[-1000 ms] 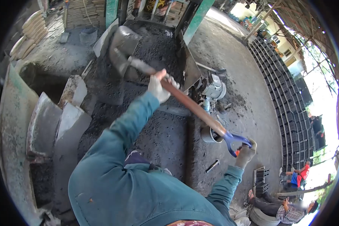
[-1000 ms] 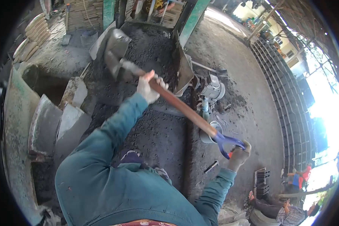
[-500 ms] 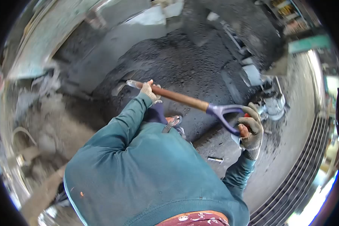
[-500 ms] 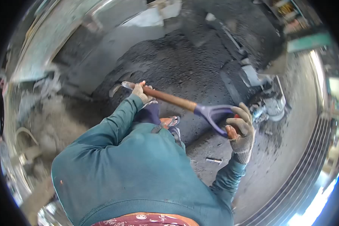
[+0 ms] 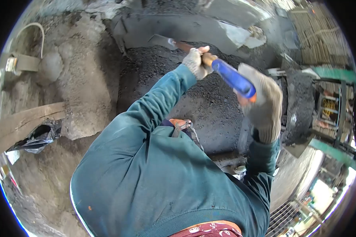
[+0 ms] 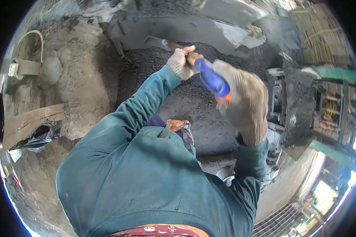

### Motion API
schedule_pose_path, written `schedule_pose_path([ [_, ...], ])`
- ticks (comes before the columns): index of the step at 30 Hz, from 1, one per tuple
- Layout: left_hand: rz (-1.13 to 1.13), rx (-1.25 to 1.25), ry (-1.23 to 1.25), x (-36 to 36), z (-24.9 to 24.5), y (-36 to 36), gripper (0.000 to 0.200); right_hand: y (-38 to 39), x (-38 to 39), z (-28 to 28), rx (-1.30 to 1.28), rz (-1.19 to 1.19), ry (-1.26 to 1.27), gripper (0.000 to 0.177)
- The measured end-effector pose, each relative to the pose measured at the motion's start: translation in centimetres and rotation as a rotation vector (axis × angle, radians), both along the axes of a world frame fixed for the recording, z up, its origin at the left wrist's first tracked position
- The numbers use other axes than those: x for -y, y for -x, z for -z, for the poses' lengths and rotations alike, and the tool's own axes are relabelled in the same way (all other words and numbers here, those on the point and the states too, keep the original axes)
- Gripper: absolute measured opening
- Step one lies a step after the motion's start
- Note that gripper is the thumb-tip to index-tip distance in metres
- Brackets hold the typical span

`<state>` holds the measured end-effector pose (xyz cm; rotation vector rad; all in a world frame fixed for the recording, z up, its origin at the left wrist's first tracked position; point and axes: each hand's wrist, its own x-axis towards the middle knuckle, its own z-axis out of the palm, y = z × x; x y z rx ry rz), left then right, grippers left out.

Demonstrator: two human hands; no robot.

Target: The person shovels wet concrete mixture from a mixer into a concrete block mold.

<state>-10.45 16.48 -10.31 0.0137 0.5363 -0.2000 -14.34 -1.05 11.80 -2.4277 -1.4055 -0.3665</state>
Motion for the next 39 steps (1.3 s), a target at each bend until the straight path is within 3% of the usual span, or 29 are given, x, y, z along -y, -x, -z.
schedule_pose_path([
  [2, -0.063, 0.072, 0.016, -2.9, 3.2, -2.3, 0.023, -3.2, -4.4, 2.1, -0.133, 0.071, -0.029, 0.059],
  [4, -0.078, 0.042, -0.01, -6.3, 8.0, -5.0, 0.023, -5.3, -9.7, 6.1, -0.297, 0.14, -0.017, 0.049],
  [5, -0.08, -0.023, -0.095, -8.2, 12.1, -5.9, 0.022, -6.2, -12.2, 9.2, -0.294, 0.102, 0.099, 0.047],
  [6, 0.008, -0.283, -0.225, -10.0, 13.5, -5.7, 0.014, -6.6, -13.9, 13.2, -0.29, 0.071, 0.216, 0.045],
  [7, 0.059, -0.254, -0.08, -11.4, 20.4, -5.0, 0.015, -6.1, -14.1, 18.7, -0.346, -0.035, 0.175, 0.042],
  [8, -0.023, 0.136, -0.132, -11.5, 26.2, -1.3, 0.02, -4.9, -13.9, 23.7, -0.41, -0.14, 0.135, 0.039],
  [9, 0.015, -0.279, -0.166, -10.8, 26.2, 1.0, 0.021, -2.5, -13.9, 26.2, -0.466, -0.154, 0.263, 0.039],
  [10, 0.014, -0.28, -0.276, -9.4, 29.1, 3.9, 0.021, 1.0, -13.2, 26.8, -0.527, -0.164, 0.395, 0.041],
  [12, 0.007, -0.355, -0.223, -7.8, 28.7, 7.4, 0.019, 4.6, -12.4, 25.5, -0.54, -0.227, 0.378, 0.046],
  [14, 0.067, -0.077, -0.688, -8.9, 27.1, 6.1, 0.022, 2.5, -15.0, 19.6, -0.5, -0.172, 0.261, 0.049],
  [16, -0.062, -0.043, -0.998, -10.3, 22.4, 4.0, 0.027, 0.7, -16.4, 14.9, -0.496, -0.1, 0.178, 0.055],
  [17, -0.112, -0.086, -0.991, -11.1, 20.6, 2.8, 0.031, -1.1, -16.6, 14.5, -0.572, -0.074, 0.209, 0.067],
  [18, -0.102, -0.337, -0.452, -12.6, 17.6, 1.1, 0.034, -2.5, -17.3, 15.1, -0.494, -0.136, 0.131, 0.067],
  [20, -0.107, -0.415, -0.485, -15.7, 19.9, -0.7, 0.037, -4.2, -20.5, 16.0, -0.69, -0.032, 0.34, 0.062],
  [21, -0.071, -0.403, -0.651, -17.0, 22.8, 0.1, 0.038, -3.8, -21.0, 17.8, -0.635, -0.092, 0.374, 0.06],
  [22, 0.057, -0.335, -0.611, -18.8, 32.6, -0.7, 0.036, -3.1, -21.1, 20.7, -0.576, -0.157, 0.409, 0.058],
  [24, 0.061, -0.363, -0.553, -18.0, 28.4, 4.5, 0.032, -0.2, -20.2, 23.6, -0.568, -0.253, 0.521, 0.057],
  [26, 0.188, -0.441, -0.458, -14.7, 29.2, 9.4, 0.025, 4.2, -14.9, 28.2, -0.637, -0.429, 0.181, 0.064],
  [27, 0.187, -0.432, -0.48, -12.5, 30.0, 11.0, 0.023, 6.0, -12.7, 29.7, -0.596, -0.436, 0.189, 0.064],
  [28, 0.186, -0.424, -0.499, -10.3, 30.9, 12.3, 0.021, 7.5, -11.2, 30.0, -0.587, -0.451, 0.435, 0.061],
  [30, 0.306, -0.356, -0.781, -7.8, 31.8, 12.8, 0.021, 6.6, -9.5, 25.8, -0.786, -0.419, 0.534, 0.038],
  [31, 0.23, -0.242, -0.632, -7.5, 33.0, 13.2, 0.024, 5.2, -8.2, 25.0, -0.87, -0.532, 0.243, 0.046],
  [32, 0.199, -0.162, -0.675, -7.1, 30.2, 13.1, 0.029, 2.8, -7.7, 24.4, -0.887, -0.537, 0.053, 0.052],
  [33, 0.029, 0.037, -0.626, -5.5, 40.3, 11.2, 0.035, 0.3, -7.1, 23.7, -0.886, -0.55, -0.132, 0.058],
  [34, -0.052, -0.009, -0.436, -6.0, 25.3, 12.9, 0.02, -1.4, -7.2, 24.5, -1.003, -0.368, -0.204, 0.059],
  [35, -0.077, 0.025, -0.18, -5.3, 22.2, 12.8, 0.016, -3.2, -7.3, 25.3, -1.119, -0.186, -0.304, 0.06],
  [36, -0.189, 0.027, -0.035, -4.4, 14.2, 13.9, 0.017, -3.9, -8.0, 27.3, -1.379, 0.107, -0.393, 0.06],
  [38, -0.287, 0.177, -0.004, -2.6, 6.9, 16.3, 0.027, -4.4, -12.2, 29.4, -1.677, 0.542, -0.337, 0.052],
  [39, -0.307, 0.19, 0.023, -1.5, 5.2, 18.1, 0.034, -4.1, -13.9, 31.6, -1.916, 0.534, -0.351, 0.052],
])
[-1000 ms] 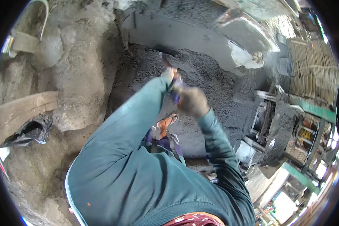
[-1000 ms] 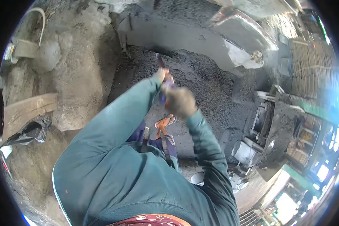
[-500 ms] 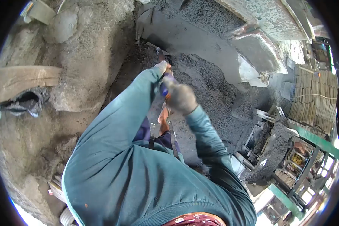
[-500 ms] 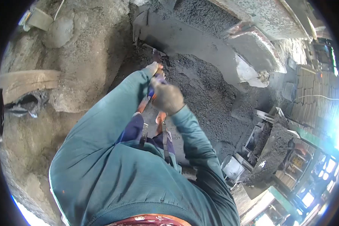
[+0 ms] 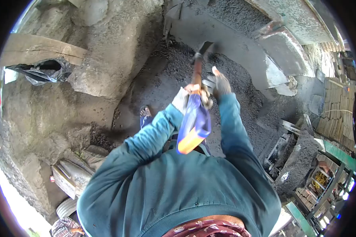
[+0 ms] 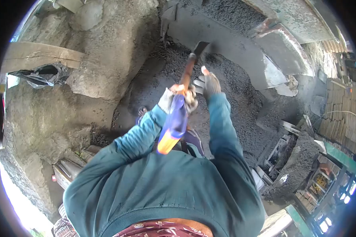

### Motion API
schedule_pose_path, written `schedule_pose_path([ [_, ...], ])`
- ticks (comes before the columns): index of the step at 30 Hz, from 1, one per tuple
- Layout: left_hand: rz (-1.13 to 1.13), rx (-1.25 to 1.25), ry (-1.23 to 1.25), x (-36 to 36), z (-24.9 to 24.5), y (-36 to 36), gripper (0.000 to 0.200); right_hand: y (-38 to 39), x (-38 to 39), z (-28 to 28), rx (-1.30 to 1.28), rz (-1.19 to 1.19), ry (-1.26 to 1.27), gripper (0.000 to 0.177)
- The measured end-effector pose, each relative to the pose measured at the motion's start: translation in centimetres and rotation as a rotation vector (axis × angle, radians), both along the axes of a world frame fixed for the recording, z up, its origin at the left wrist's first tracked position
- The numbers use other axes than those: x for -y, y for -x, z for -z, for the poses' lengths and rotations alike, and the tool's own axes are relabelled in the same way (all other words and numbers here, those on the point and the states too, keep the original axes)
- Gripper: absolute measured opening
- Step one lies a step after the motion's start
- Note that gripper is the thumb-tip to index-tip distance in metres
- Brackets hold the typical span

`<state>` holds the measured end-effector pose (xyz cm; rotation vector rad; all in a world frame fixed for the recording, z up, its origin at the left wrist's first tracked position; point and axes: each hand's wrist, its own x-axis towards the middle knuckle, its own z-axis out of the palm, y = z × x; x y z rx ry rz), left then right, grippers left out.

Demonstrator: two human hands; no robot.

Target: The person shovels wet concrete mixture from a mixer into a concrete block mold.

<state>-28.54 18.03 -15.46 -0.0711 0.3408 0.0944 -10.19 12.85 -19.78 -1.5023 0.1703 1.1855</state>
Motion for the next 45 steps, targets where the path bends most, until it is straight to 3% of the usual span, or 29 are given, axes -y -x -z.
schedule_pose_path([
  [1, -0.021, 0.022, 0.025, 0.7, -1.4, 1.6, 0.042, 0.4, -1.6, 3.3, -0.216, 0.004, -0.081, 0.053],
  [2, 0.1, -0.042, 0.025, 0.4, -2.5, 4.2, 0.048, 0.9, -3.3, 7.0, -0.433, 0.005, -0.16, 0.053],
  [3, 0.041, -0.13, -0.047, 0.1, -3.1, 7.7, 0.043, 1.3, -4.7, 11.4, -0.496, 0.091, -0.155, 0.026],
  [5, -0.139, -0.328, -0.138, -1.1, -3.9, 16.1, 0.041, 4.0, -6.0, 19.1, -0.46, 0.182, -0.2, 0.013],
  [8, -0.419, -0.654, -0.278, -2.0, -5.8, 26.4, 0.065, 10.1, -7.8, 21.9, -0.351, 0.262, 0.204, 0.004],
  [9, -0.462, -0.949, -0.282, -1.2, -4.3, 27.8, 0.066, 11.9, -7.4, 26.2, -0.38, 0.273, 0.226, 0.01],
  [11, -0.475, -1.049, -0.094, 1.1, 1.1, 34.1, 0.061, 17.2, -5.9, 34.8, -0.415, 0.195, 0.218, 0.014],
  [13, -0.531, -1.223, 0.072, 4.4, 4.8, 39.7, 0.055, 25.7, -6.1, 28.0, -0.297, 0.153, 0.265, 0.004],
  [14, -0.55, -1.191, 0.12, 7.8, 6.7, 44.0, 0.054, 29.7, -5.7, 29.4, -0.282, 0.114, 0.304, 0.01],
  [15, -0.565, -1.161, 0.162, 10.7, 7.7, 47.6, 0.053, 34.1, -3.8, 34.2, -0.21, -0.02, 0.363, 0.009],
  [17, -0.617, -1.604, 0.368, 12.8, 7.2, 47.7, 0.055, 44.4, 2.4, 47.2, -0.12, -0.264, 0.572, 0.008],
  [18, -0.601, -1.639, 0.388, 17.3, 9.7, 52.9, 0.054, 47.0, 2.2, 44.9, -0.221, -0.27, 0.606, 0.009],
  [20, -0.614, -1.586, 0.421, 20.0, 11.1, 54.7, 0.057, 49.1, 0.2, 40.9, -0.413, -0.239, 0.645, 0.012],
  [21, -0.761, -0.879, 0.239, 24.1, 14.5, 59.8, 0.063, 49.1, -0.8, 42.0, -0.435, -0.246, 0.644, 0.014],
  [23, -0.606, -1.723, 0.424, 16.7, 16.7, 50.5, 0.077, 47.2, -2.9, 48.2, -0.381, -0.303, 0.589, 0.018],
  [25, -0.573, -1.611, 0.397, 12.1, 23.8, 47.1, 0.091, 40.9, -6.4, 58.7, -0.089, -0.453, 0.434, 0.022],
  [26, -0.718, -1.458, 0.378, 6.6, 24.9, 40.6, 0.077, 35.3, -10.1, 58.7, -0.034, -0.453, 0.324, 0.024],
  [27, -0.674, -1.368, 0.359, 4.5, 28.7, 39.7, 0.062, 28.9, -13.8, 58.0, -0.378, -0.262, 0.314, 0.023],
  [28, -0.682, -1.418, 0.285, 0.7, 30.2, 35.4, 0.059, 23.3, -17.1, 55.9, -0.495, -0.211, 0.271, 0.017],
  [29, -0.687, -1.47, 0.209, -1.6, 30.6, 32.2, 0.058, 20.6, -19.4, 55.0, -0.425, -0.068, 0.314, 0.011],
  [31, -0.715, -1.533, 0.181, -1.0, 30.9, 32.1, 0.058, 21.8, -19.4, 51.2, -0.337, -0.069, 0.355, 0.012],
  [33, -0.712, -1.572, 0.155, 0.3, 31.4, 33.7, 0.06, 22.8, -18.4, 51.4, -0.361, -0.049, 0.354, 0.011],
  [35, -0.663, -1.476, 0.095, 1.9, 32.6, 37.3, 0.062, 23.0, -15.2, 47.9, -0.344, 0.041, 0.249, 0.011],
  [39, -0.516, -1.56, -0.147, -0.7, 28.6, 37.2, 0.063, 20.6, -10.1, 40.2, -0.379, 0.364, 0.267, 0.009],
  [41, -0.365, -1.409, -0.143, -0.8, 27.8, 37.3, 0.067, 17.8, -6.0, 36.1, -0.364, 0.472, 0.301, 0.007],
  [45, -0.03, -1.094, -0.18, -1.2, 27.3, 31.5, 0.072, 10.1, 4.7, 24.7, 0.103, 0.639, 0.244, 0.008],
])
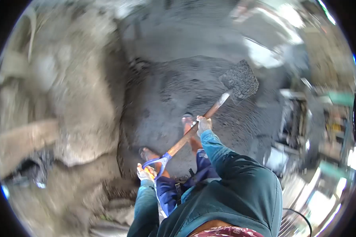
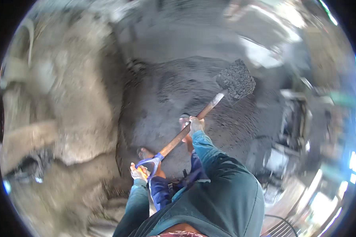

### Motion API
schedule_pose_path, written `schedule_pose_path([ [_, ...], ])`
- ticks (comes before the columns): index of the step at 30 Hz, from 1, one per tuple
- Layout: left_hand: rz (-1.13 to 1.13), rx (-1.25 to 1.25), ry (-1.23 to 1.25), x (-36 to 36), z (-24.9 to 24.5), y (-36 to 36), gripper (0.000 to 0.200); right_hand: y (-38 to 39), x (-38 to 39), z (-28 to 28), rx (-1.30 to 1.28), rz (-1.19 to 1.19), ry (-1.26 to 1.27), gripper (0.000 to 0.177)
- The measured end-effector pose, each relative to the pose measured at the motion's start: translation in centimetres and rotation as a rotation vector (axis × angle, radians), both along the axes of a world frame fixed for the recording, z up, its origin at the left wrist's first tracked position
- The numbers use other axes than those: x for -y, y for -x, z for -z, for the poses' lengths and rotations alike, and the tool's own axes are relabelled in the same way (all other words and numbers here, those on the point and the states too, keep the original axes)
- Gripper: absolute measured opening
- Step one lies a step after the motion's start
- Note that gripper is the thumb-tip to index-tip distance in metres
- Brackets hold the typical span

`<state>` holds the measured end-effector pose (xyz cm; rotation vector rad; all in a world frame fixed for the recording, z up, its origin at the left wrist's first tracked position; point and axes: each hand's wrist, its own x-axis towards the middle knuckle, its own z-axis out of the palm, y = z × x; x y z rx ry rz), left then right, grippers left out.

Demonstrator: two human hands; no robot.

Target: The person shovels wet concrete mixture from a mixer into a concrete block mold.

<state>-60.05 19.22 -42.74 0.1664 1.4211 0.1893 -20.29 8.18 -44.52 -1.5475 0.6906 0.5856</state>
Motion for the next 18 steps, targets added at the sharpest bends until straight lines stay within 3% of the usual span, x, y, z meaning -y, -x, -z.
schedule_pose_path([
  [3, 0.118, 0.083, 0.192, 0.9, -2.6, -10.4, 0.067, -5.9, 10.7, -5.5, 0.354, 0.238, 0.027, 0.009],
  [4, 0.18, 0.183, 0.188, 1.5, -5.0, -14.2, 0.064, -8.4, 13.5, -9.7, 0.461, 0.302, 0.078, 0.012],
  [5, 0.241, 0.283, 0.178, 2.1, -7.5, -18.0, 0.061, -10.5, 15.9, -15.2, 0.485, 0.339, -0.047, 0.013],
  [6, 0.299, 0.416, 0.11, 2.6, -11.5, -21.5, 0.059, -11.7, 16.8, -22.4, 0.39, 0.316, -0.107, 0.014],
  [8, 0.448, 0.684, -0.118, 4.1, -23.0, -26.3, 0.056, -15.6, 23.3, -26.1, 0.657, 0.26, -0.215, 0.01],
  [9, 0.531, 0.835, -0.425, 5.0, -26.0, -26.2, 0.057, -15.3, 23.6, -29.9, 0.738, 0.227, -0.437, 0.011],
  [10, 0.627, 0.967, -0.543, 4.2, -28.8, -25.2, 0.055, -14.6, 22.8, -33.1, 0.633, 0.324, -0.535, 0.011],
  [11, 0.7, 1.102, -0.665, 3.4, -31.6, -24.0, 0.054, -13.5, 21.3, -33.5, 0.62, 0.271, -0.566, 0.011],
  [12, 0.752, 1.006, -0.663, 2.4, -30.7, -22.0, 0.054, -12.0, 19.7, -33.0, 0.596, 0.212, -0.602, 0.011],
  [14, 0.345, 0.842, -0.442, 1.2, -26.1, -17.5, 0.04, -9.8, 14.5, -28.0, 0.404, 0.212, -0.57, 0.011],
  [16, 0.095, 0.347, -0.098, -0.7, -16.9, -10.8, 0.049, -6.2, 9.4, -18.1, 0.355, -0.079, -0.562, 0.009],
  [17, -0.041, 0.306, 0.004, -1.3, -15.2, -7.8, 0.054, -2.3, 5.8, -14.2, 0.214, -0.046, -0.385, 0.01],
  [18, -0.065, 0.19, 0.093, -0.5, -9.2, -0.9, 0.058, 1.5, 2.1, -10.4, 0.059, -0.011, -0.233, 0.011],
])
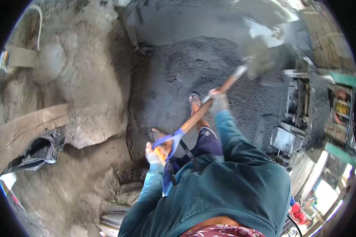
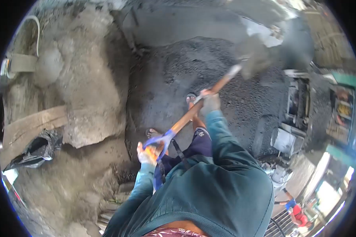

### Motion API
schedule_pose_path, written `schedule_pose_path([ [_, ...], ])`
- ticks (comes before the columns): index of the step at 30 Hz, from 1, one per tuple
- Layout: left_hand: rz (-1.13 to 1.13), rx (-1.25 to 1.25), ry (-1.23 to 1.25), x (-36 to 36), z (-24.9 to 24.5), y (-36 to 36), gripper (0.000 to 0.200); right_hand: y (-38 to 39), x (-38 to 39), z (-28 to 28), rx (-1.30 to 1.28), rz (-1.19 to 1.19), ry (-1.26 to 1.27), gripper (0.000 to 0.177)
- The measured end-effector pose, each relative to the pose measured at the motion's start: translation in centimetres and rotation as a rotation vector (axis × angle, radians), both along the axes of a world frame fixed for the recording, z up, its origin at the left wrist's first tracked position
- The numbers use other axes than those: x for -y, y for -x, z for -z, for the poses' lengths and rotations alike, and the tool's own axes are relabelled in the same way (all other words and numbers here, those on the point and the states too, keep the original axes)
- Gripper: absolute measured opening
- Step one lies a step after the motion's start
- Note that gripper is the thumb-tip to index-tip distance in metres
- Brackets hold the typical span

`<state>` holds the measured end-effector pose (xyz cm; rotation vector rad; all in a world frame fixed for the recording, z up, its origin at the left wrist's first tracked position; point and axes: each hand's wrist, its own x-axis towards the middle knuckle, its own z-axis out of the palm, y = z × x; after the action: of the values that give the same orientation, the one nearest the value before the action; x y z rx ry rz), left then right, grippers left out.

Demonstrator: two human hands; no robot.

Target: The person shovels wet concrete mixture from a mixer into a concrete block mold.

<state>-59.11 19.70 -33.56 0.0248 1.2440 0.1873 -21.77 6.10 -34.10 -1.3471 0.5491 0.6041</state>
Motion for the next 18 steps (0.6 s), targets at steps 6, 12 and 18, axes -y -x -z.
schedule_pose_path([
  [6, -0.284, -0.797, 0.057, 10.4, -3.6, 20.9, 0.063, 26.4, -8.4, 17.9, -0.664, -0.507, 0.217, 0.007],
  [12, -0.469, -0.808, 0.035, 9.9, 3.1, 19.8, 0.056, 28.7, -10.9, 30.0, -0.549, -0.724, 0.304, 0.009],
  [18, -0.421, -0.734, -0.202, 1.1, 10.7, -4.2, 0.044, 6.0, -15.9, 37.4, -0.59, -0.372, 0.047, 0.019],
])
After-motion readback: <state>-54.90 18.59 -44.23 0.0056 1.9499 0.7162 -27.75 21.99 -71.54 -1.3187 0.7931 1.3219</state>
